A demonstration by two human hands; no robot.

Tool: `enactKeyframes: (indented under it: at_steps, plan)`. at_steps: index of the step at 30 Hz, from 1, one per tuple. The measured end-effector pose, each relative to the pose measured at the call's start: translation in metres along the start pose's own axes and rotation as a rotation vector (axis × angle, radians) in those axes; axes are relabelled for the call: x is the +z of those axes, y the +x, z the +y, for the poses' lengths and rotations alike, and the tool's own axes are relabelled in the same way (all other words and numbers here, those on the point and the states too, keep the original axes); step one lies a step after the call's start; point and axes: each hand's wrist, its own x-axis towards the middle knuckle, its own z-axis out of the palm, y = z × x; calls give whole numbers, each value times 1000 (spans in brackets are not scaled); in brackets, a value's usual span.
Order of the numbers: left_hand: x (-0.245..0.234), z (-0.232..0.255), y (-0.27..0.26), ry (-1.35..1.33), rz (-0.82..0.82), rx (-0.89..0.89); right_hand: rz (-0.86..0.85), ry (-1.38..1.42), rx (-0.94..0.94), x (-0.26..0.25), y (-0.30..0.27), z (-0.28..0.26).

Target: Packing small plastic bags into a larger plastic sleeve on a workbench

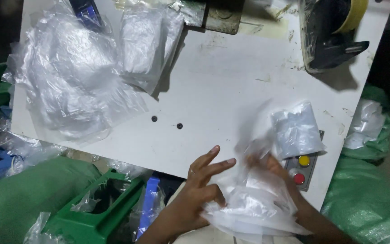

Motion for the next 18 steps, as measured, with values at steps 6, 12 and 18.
enactKeyframes:
  at_steps: [6, 12, 18]
  plan:
    - [-2, -11, -12, 108, -333, -383, -3, -1272, 215, 15, -18, 125]
    - [-16, 28, 27, -141, -254, -911, 137, -2202, 162, 33, -87, 165]
    - [-8, -15, 11, -300, -376, -814, 555, -2133, -403, 17, -88, 164]
